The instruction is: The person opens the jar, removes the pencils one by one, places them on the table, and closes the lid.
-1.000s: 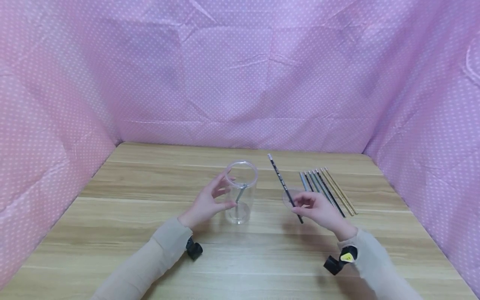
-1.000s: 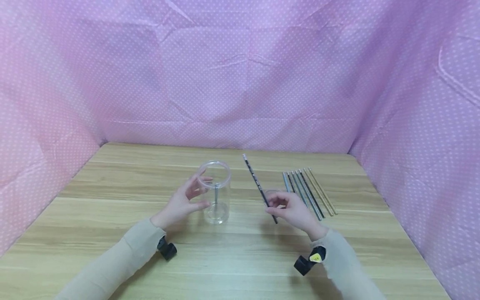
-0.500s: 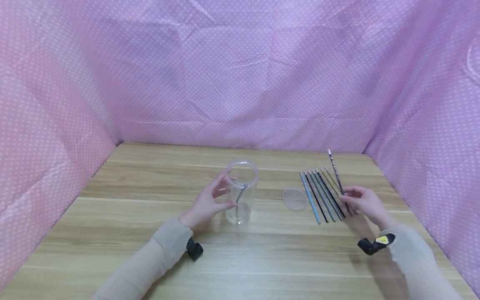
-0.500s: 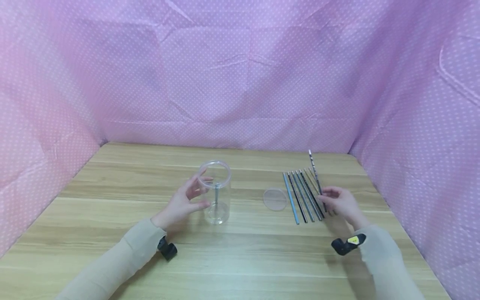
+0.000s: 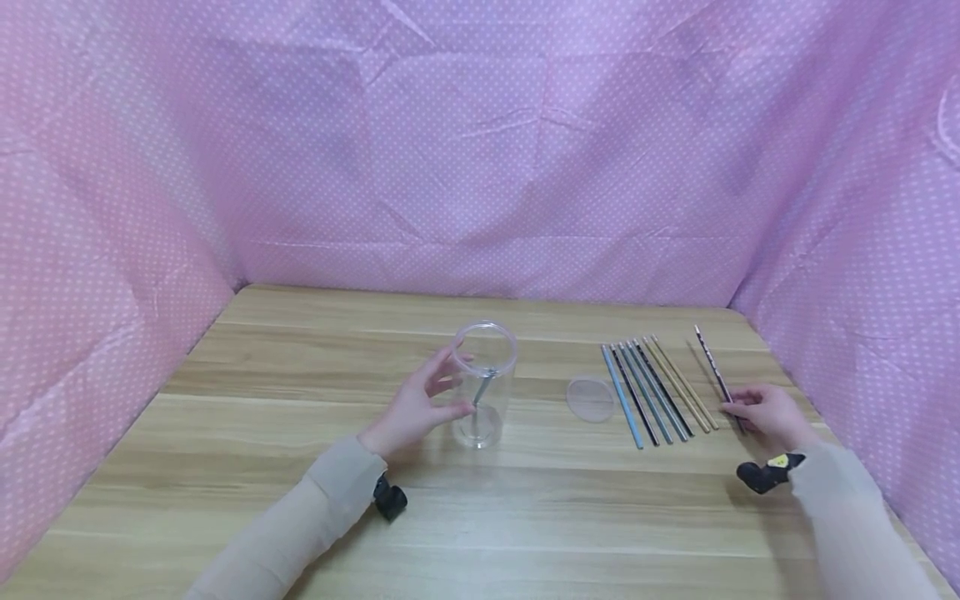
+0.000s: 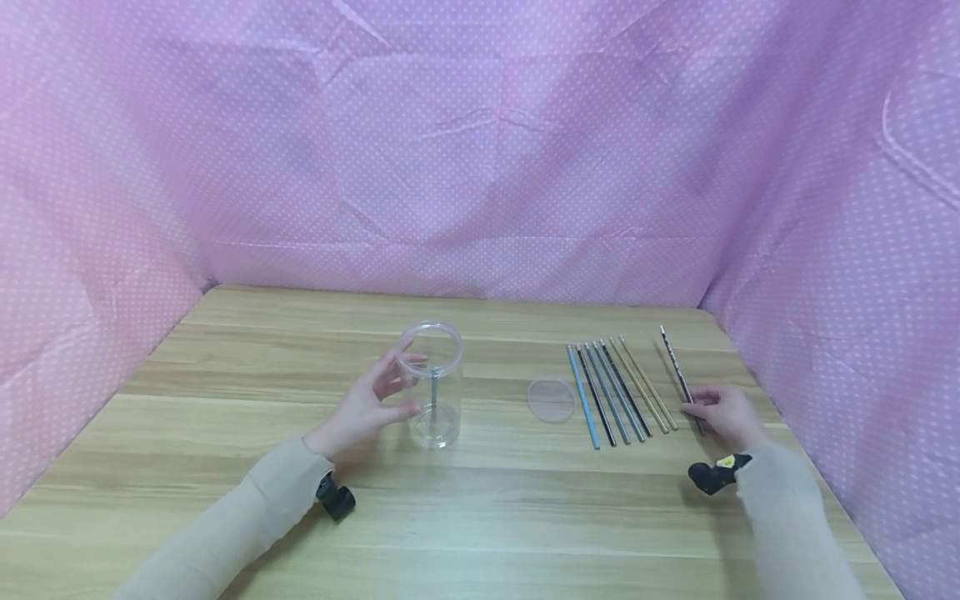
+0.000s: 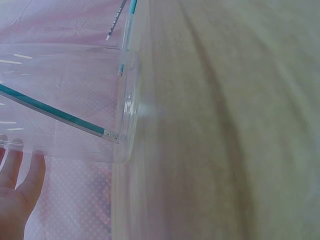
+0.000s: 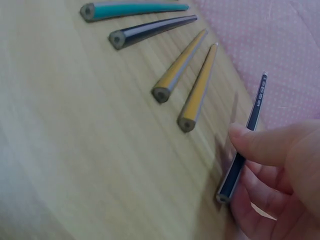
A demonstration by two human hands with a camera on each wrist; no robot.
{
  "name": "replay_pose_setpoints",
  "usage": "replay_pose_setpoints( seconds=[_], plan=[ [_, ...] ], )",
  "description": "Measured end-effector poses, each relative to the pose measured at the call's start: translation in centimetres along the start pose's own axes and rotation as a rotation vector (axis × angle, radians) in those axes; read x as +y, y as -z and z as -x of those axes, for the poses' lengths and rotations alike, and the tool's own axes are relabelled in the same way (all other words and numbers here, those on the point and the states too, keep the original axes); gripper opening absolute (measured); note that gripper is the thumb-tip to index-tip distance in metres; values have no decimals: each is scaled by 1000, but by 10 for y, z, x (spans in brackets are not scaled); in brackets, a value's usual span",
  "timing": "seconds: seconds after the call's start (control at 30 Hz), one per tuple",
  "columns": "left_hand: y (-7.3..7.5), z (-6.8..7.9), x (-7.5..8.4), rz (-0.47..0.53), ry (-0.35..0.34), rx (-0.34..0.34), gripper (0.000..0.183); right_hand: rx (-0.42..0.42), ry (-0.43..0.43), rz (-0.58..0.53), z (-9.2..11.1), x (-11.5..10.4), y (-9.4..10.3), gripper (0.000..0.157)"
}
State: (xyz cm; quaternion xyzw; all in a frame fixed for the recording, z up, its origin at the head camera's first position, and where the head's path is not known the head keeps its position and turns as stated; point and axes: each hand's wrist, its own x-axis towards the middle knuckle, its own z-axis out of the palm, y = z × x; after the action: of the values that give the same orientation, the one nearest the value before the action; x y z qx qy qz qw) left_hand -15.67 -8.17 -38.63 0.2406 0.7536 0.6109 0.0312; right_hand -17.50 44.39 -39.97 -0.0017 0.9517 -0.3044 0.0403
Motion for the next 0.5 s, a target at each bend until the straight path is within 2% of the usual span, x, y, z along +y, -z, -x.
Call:
replay_pose_setpoints(
  seconds=[0.23, 0.5],
  plan=[
    [0, 0, 0, -8, -5, 7, 95, 8, 1, 62, -6, -6, -4, 43],
    [0, 2, 1, 6, 22, 0, 95, 16, 48, 142, -14, -13, -9, 35]
  ],
)
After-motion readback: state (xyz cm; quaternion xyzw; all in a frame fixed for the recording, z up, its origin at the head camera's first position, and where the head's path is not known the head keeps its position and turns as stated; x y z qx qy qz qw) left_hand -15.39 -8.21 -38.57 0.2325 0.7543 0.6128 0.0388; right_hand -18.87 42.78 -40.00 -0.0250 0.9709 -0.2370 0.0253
